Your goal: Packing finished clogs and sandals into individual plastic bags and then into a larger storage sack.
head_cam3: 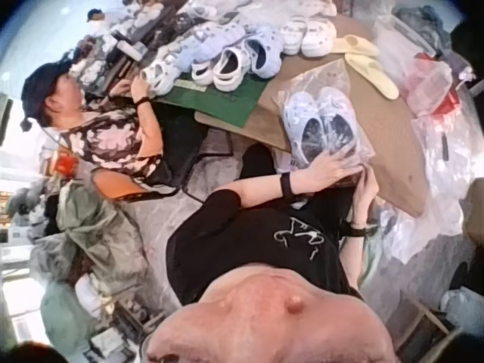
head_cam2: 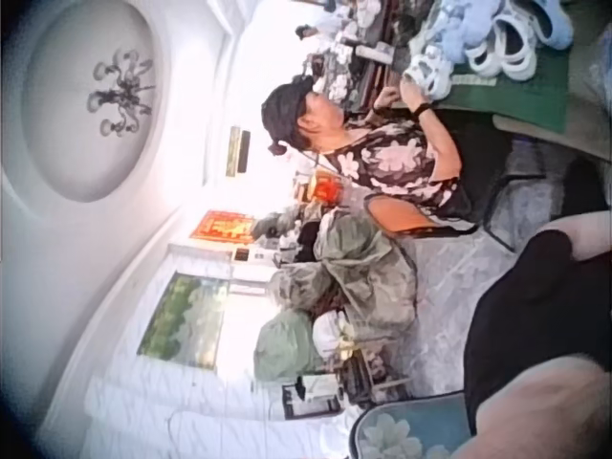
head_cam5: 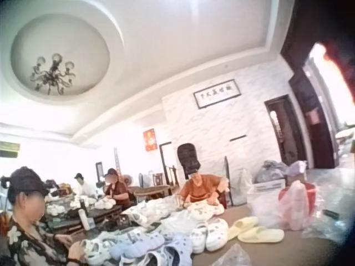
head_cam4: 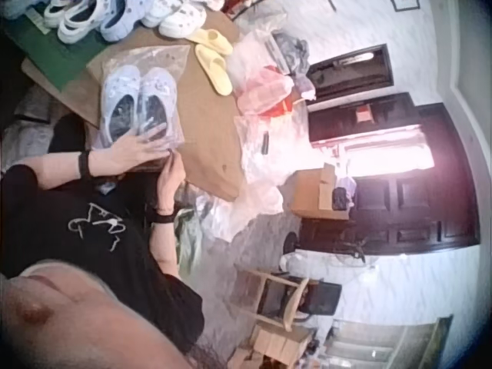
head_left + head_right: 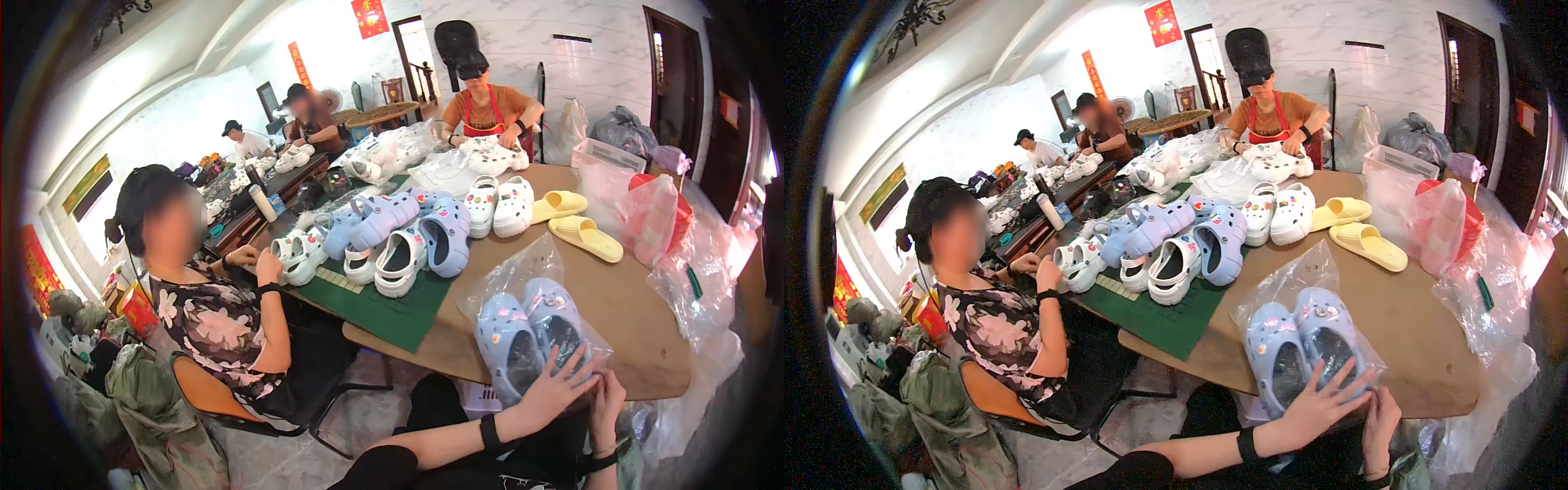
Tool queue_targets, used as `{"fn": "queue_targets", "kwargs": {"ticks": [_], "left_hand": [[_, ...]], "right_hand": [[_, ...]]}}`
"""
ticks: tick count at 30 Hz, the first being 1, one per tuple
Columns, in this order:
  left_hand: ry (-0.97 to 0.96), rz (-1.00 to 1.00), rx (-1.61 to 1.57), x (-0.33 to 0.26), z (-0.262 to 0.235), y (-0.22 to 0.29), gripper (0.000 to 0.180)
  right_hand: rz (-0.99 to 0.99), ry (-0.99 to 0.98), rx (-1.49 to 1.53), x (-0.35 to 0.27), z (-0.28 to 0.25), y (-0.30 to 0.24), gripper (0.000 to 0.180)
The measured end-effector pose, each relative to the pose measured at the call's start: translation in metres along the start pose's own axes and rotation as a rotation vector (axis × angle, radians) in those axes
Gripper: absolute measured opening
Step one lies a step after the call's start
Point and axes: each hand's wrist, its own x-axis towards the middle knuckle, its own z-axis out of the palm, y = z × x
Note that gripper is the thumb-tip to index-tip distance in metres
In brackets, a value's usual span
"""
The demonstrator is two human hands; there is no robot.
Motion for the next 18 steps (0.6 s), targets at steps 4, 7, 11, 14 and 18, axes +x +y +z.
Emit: {"fn": "queue_targets", "kwargs": {"ticks": [4, 7, 11, 14, 18], "left_hand": [[-0.029, -0.09, -0.04, 0.006, -0.012, -0.013, 0.05], [0.06, -0.125, -0.017, 0.007, -0.013, -0.022, 0.051], [-0.07, -0.094, -0.019, 0.008, -0.01, -0.029, 0.057], [-0.028, -0.004, -0.001, -0.004, -0.015, -0.027, 0.066], [0.021, -0.009, -0.135, -0.033, -0.039, -0.033, 0.077]], "right_hand": [[0.137, -0.021, 0.111, -0.004, -0.016, -0.034, 0.012], [0.056, -0.039, 0.061, -0.01, -0.035, -0.066, 0.012], [-0.075, 0.043, 0.024, -0.013, -0.031, -0.059, 0.012], [0.05, 0.051, 0.06, -0.009, -0.042, -0.051, 0.013], [0.218, 0.016, 0.095, -0.016, -0.051, -0.032, 0.015]]}}
